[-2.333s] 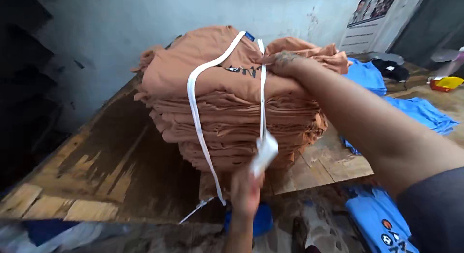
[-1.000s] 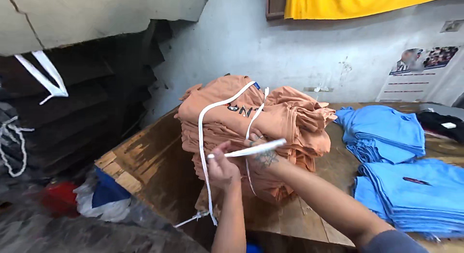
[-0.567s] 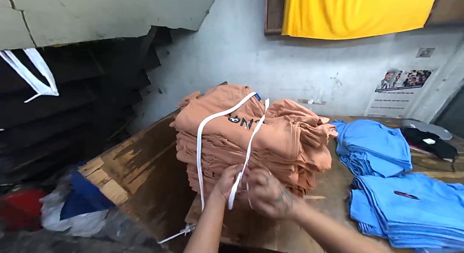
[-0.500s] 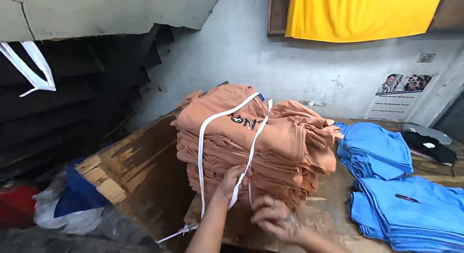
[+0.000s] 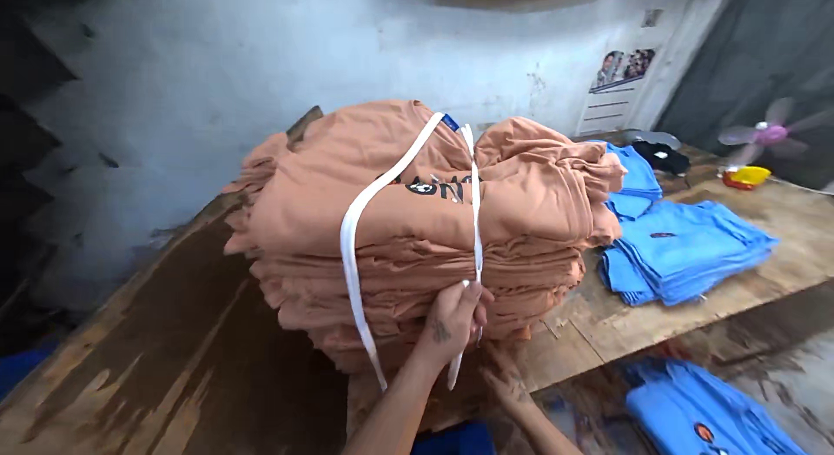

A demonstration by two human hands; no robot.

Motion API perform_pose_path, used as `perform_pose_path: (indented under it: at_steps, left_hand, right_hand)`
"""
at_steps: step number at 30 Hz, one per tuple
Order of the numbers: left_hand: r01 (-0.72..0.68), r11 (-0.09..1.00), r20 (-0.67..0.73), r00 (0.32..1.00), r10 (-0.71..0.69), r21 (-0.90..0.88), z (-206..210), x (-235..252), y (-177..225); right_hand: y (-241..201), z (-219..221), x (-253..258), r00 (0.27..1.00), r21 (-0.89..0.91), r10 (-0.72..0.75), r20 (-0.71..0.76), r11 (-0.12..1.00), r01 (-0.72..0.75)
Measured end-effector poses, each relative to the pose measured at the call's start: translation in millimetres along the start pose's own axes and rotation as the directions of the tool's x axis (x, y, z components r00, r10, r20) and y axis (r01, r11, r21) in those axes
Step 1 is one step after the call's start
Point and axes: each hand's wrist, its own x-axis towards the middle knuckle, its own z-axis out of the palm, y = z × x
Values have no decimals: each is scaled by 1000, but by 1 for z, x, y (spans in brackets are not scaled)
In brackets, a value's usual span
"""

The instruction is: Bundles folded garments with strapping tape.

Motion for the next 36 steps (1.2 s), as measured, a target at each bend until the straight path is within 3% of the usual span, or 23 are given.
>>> perform_pose_path:
  at_steps: [3, 6, 10, 13, 19, 23, 25, 28, 33, 36]
  left_hand:
    - [-243, 938, -71, 961, 268, 249, 0, 2, -20]
    - [-508, 784, -213, 773, 598, 356, 16, 23, -59]
    - [-584, 679, -228, 659, 717, 446, 20, 44, -76]
    - [-601, 661, -208, 650, 731, 449, 11, 46, -84]
    - [-630, 649, -167, 650, 741, 426, 9, 45, -90]
    - [-622, 642, -183, 639, 747, 448, 15, 50, -86]
    - [-609, 640, -192, 637, 747, 469, 16, 54, -83]
    - [-587, 659, -203, 654, 728, 471, 13, 40, -93]
    - [-624, 676, -191, 664, 723, 392, -1, 22, -79]
    - [-632, 713, -170, 700, 694, 305, -10, 16, -77]
  right_hand:
    - [7, 20, 10, 982, -16, -47, -182, 999, 45]
    - [3, 21, 20, 976, 13, 3, -216, 1000, 0]
    - [-15, 18, 2, 982, 37, 100, -158, 995, -95]
    - [-7, 40, 5, 969, 37, -3, -247, 999, 12]
    - [38, 82, 35, 864, 231, -114, -490, 939, 255]
    - [52, 90, 50, 800, 143, -202, -565, 930, 337]
    - [33, 83, 47, 836, 188, -93, -541, 955, 228]
    - [7, 72, -5, 894, 321, 90, -439, 945, 63]
    - [-9, 75, -34, 965, 325, 53, -257, 945, 35]
    - [-10, 67, -39, 963, 355, -71, -259, 921, 164]
